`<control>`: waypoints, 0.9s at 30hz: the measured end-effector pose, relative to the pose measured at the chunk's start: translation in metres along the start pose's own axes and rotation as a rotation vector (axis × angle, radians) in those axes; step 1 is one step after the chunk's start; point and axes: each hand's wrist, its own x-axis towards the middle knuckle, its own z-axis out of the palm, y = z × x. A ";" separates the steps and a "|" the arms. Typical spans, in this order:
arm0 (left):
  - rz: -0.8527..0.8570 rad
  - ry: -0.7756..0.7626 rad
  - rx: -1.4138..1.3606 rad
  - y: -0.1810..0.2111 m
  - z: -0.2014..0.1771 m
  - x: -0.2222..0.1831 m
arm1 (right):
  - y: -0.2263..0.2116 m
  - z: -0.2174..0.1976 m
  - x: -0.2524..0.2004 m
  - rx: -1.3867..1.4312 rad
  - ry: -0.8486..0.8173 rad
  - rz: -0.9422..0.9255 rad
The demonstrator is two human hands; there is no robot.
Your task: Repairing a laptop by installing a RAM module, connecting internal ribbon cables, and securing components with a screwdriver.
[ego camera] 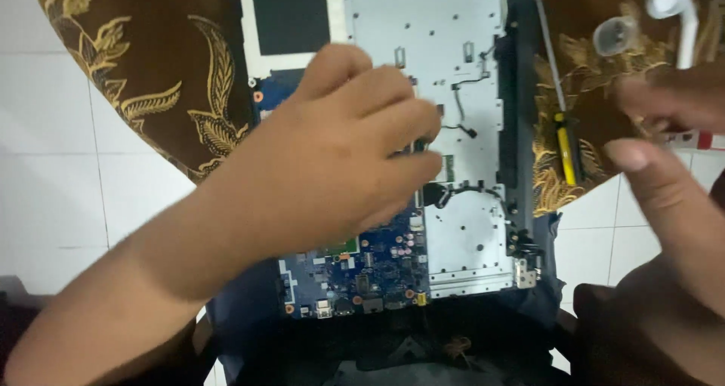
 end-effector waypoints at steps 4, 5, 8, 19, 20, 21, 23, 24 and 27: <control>0.021 -0.005 0.032 0.007 -0.002 0.002 | -0.024 0.001 -0.038 0.023 0.371 -0.207; 0.031 -0.006 0.035 0.008 -0.002 0.002 | -0.007 -0.007 -0.033 0.026 0.381 -0.204; 0.049 -0.029 0.048 0.011 -0.004 0.005 | 0.029 -0.031 -0.018 0.005 0.297 -0.363; -0.081 -0.117 -0.061 0.022 0.001 0.009 | 0.037 -0.068 0.013 -0.076 0.435 -0.367; -0.075 -0.114 -0.060 0.022 0.001 0.009 | 0.029 -0.070 0.015 -0.079 0.441 -0.365; -0.081 -0.108 -0.063 0.023 0.000 0.009 | 0.022 -0.072 0.018 -0.201 0.399 -0.310; -0.084 -0.097 -0.063 0.023 0.000 0.009 | 0.019 -0.074 0.026 -0.325 0.360 -0.253; -0.081 -0.100 -0.047 0.023 0.000 0.009 | 0.024 -0.074 0.032 -0.347 0.361 -0.281; -0.077 -0.100 -0.027 0.023 0.000 0.009 | 0.035 -0.068 0.047 -0.348 0.342 -0.289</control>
